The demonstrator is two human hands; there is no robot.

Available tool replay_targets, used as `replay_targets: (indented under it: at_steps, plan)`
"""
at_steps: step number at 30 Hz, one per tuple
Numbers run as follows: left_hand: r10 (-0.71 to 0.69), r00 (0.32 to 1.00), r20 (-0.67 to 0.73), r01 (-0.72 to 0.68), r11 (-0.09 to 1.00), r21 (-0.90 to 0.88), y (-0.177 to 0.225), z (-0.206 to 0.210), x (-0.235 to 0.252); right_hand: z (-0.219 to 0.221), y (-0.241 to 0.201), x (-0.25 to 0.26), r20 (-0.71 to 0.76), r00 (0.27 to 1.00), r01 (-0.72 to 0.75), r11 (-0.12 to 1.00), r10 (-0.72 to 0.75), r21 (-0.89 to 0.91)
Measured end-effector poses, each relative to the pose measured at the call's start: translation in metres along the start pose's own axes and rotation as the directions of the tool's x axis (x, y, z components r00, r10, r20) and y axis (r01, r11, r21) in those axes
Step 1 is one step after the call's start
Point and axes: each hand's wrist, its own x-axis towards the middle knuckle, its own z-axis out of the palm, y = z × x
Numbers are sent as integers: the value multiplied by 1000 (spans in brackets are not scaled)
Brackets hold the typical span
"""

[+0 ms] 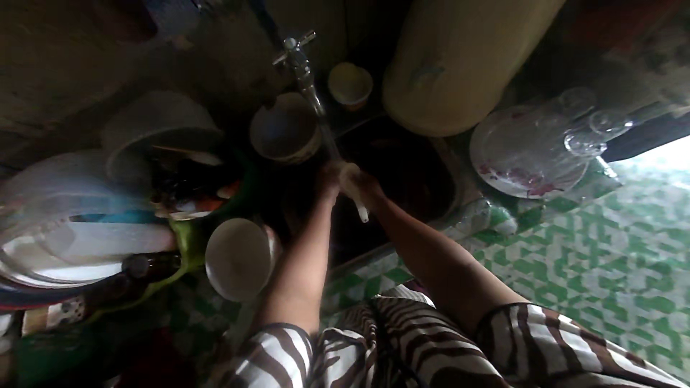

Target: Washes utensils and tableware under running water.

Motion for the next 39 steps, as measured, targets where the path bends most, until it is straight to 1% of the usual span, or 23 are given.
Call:
replay_targets:
  at_steps: [2,6,9,11,13,15,16,18,21,23,25,27,29,31,32,34,37,39]
  plan:
    - [-5,999,-44,4,1000,-14,2,2,1,2,0,2,-20,999,30,1000,-30,7]
    - [-22,1000,-14,22,1000,8,10,2,0,4,-3,3,-23,997,70,997,-69,39]
    - [-29,999,-17,30,997,64,16,11,-4,7,-1,5,-100,985,138,990,-140,-28]
    - [3,995,-103,8,994,111,21,19,-10,7,-2,5,-121,977,163,982,-174,-98]
    - [16,983,-183,16,985,171,25,23,-14,8,-9,3,-96,979,166,975,-182,-151]
    - [14,967,-256,26,988,152,25,24,-12,9,-14,1,-58,985,148,974,-160,-173]
    - [32,963,-269,3,992,127,21,25,-10,9,-15,1,-44,989,133,974,-143,-185]
    - [81,969,-234,-73,996,45,10,25,-5,9,-16,2,-16,993,114,976,-119,-185]
    - [121,987,-104,-125,992,-25,-1,23,-4,10,-11,3,27,995,98,986,-95,-135]
    - [219,971,-93,-217,976,31,-3,22,-4,9,-12,6,28,996,84,988,-81,-131]
    - [345,936,-63,-333,931,149,-3,18,-7,10,-16,9,27,996,89,982,-86,-164]
    - [404,915,-14,-392,894,217,-4,17,-8,9,-16,9,41,992,122,972,-116,-202]
    - [349,934,71,-356,904,236,-3,10,-7,9,-13,8,63,985,169,963,-159,-209]
    - [241,964,114,-261,939,223,3,1,-9,8,-7,7,76,982,185,967,-174,-174]
    - [191,976,103,-210,951,229,5,-3,-8,8,-5,7,73,979,198,968,-188,-156]
    - [133,989,61,-145,955,257,6,-6,-7,8,-4,4,78,976,214,957,-202,-196]
    - [110,993,31,-114,939,325,14,-6,-11,9,-10,1,59,981,193,946,-184,-262]
    - [89,995,39,-97,946,311,25,-3,-17,11,-13,1,42,982,191,948,-187,-253]
